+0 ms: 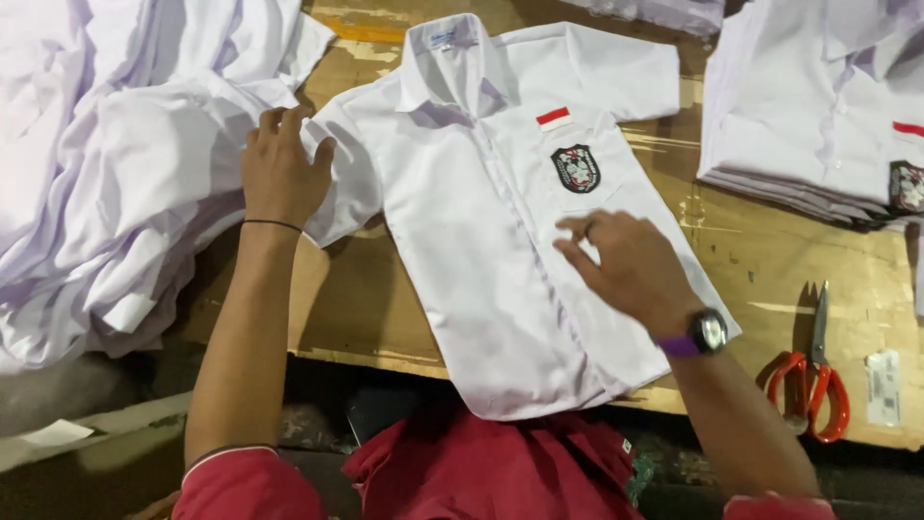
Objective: Folding white school shirts into neat rectangles on a wooden work table.
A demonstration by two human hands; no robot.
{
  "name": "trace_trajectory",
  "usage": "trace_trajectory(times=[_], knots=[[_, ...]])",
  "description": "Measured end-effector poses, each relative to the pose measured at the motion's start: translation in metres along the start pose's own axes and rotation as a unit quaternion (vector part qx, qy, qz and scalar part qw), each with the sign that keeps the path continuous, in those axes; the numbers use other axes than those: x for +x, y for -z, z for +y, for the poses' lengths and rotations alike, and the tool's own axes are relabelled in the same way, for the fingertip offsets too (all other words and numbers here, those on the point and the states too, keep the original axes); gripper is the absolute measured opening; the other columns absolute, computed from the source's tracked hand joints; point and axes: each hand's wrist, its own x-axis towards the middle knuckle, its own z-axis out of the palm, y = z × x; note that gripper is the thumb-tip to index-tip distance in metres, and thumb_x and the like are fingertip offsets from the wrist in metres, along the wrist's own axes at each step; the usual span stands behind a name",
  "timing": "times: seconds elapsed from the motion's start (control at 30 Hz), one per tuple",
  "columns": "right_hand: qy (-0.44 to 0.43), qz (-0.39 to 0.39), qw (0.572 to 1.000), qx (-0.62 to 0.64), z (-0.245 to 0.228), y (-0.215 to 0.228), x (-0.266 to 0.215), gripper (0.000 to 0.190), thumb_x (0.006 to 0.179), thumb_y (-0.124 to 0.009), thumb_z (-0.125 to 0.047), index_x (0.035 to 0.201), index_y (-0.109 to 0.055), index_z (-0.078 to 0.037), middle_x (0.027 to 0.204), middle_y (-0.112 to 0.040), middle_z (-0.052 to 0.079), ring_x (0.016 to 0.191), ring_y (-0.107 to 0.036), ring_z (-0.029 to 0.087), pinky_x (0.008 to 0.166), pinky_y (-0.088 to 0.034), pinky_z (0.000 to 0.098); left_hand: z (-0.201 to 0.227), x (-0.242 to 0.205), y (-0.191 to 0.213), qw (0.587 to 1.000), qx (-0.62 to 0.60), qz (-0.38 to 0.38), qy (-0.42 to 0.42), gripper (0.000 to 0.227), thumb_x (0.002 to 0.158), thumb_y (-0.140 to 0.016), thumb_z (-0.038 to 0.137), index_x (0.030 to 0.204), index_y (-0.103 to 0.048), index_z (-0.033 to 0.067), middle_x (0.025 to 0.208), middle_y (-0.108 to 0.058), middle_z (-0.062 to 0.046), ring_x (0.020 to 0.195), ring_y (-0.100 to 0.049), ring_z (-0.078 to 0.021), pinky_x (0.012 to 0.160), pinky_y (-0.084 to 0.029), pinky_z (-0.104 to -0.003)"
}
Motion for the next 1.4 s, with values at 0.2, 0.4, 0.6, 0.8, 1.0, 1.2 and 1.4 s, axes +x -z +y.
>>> trace_trajectory(times=[0.2, 0.4, 0.6, 0.8, 1.0, 1.2, 1.4], knots=[[-0.036, 0.010, 0.984, 0.174, -0.016, -0.017, 0.176, 0.027, 0.098, -0.061, -0.034, 0.109, -0.076, -0.014, 0.097, -0.077, 0.002, 0.090, -0.071, 0.024, 0.079, -0.052, 0.0397, -0.011, 0.020, -0.005, 0.997, 0.015, -0.055, 0.048, 0.038, 0.101, -0.065, 0.040, 0.121, -0.067, 0.0071, 0.108, -0.074, -0.016, 0.100, -0.060, -0.0459, 0.076, -0.047, -0.054], [-0.097, -0.095, 0.990, 0.031, -0.050, -0.066, 0.271, 0.057, 0.092, -0.066, -0.070, 0.093, -0.068, -0.013, 0.090, -0.073, 0.009, 0.081, -0.067, 0.036, 0.064, -0.050, 0.0510, -0.012, 0.031, -0.008, 0.989, -0.041, -0.117, 0.083, 0.020, 0.105, -0.051, 0.024, 0.101, -0.055, 0.0051, 0.097, -0.068, -0.020, 0.093, -0.059, -0.0478, 0.068, -0.044, -0.058], [-0.069, -0.115, 0.988, 0.080, -0.015, -0.085, 0.293, 0.041, 0.096, -0.065, -0.025, 0.063, -0.049, -0.008, 0.067, -0.061, 0.016, 0.071, -0.062, 0.038, 0.063, -0.044, 0.0519, -0.038, 0.028, -0.019, 0.991, 0.010, -0.124, 0.054, 0.036, 0.114, -0.052, 0.030, 0.091, -0.057, 0.0030, 0.072, -0.061, -0.017, 0.064, -0.055, -0.0428, 0.050, -0.040, -0.055], [-0.133, -0.114, 0.975, 0.135, -0.010, -0.069, 0.287, 0.055, 0.102, -0.067, -0.022, 0.061, -0.031, -0.013, 0.060, -0.038, 0.003, 0.062, -0.040, 0.026, 0.058, -0.033, 0.0433, -0.053, 0.026, -0.034, 0.983, 0.101, -0.128, 0.078, 0.058, 0.118, -0.043, 0.052, 0.092, -0.068, 0.0062, 0.075, -0.068, -0.016, 0.066, -0.065, -0.0427, 0.051, -0.049, -0.055], [-0.133, -0.072, 0.977, 0.150, -0.006, -0.088, 0.291, 0.045, 0.103, -0.063, -0.024, 0.064, -0.042, -0.012, 0.064, -0.057, 0.007, 0.062, -0.052, 0.028, 0.057, -0.040, 0.0446, -0.047, 0.025, -0.033, 0.985, 0.098, -0.107, 0.093, 0.053, 0.117, -0.046, 0.049, 0.091, -0.065, 0.0077, 0.072, -0.067, -0.013, 0.061, -0.063, -0.0398, 0.046, -0.046, -0.052], [-0.145, -0.049, 0.964, 0.217, -0.035, -0.061, 0.284, 0.042, 0.102, -0.064, -0.030, 0.069, -0.043, -0.015, 0.068, -0.050, -0.004, 0.066, -0.048, 0.015, 0.061, -0.040, 0.0363, -0.011, 0.038, -0.005, 0.999, -0.028, -0.018, -0.015, 0.044, 0.093, -0.084, 0.040, 0.114, -0.060, 0.0089, 0.103, -0.068, -0.010, 0.085, -0.066, -0.0409, 0.061, -0.051, -0.053], [-0.146, -0.049, 0.970, 0.188, -0.034, -0.061, 0.283, 0.036, 0.103, -0.064, -0.031, 0.075, -0.049, -0.016, 0.071, -0.053, -0.003, 0.068, -0.049, 0.016, 0.062, -0.040, 0.0374, -0.017, 0.073, -0.011, 0.978, -0.165, -0.114, 0.056, 0.045, 0.073, -0.092, 0.028, 0.110, -0.072, 0.0112, 0.101, -0.073, -0.008, 0.093, -0.065, -0.0317, 0.065, -0.048, -0.047]])
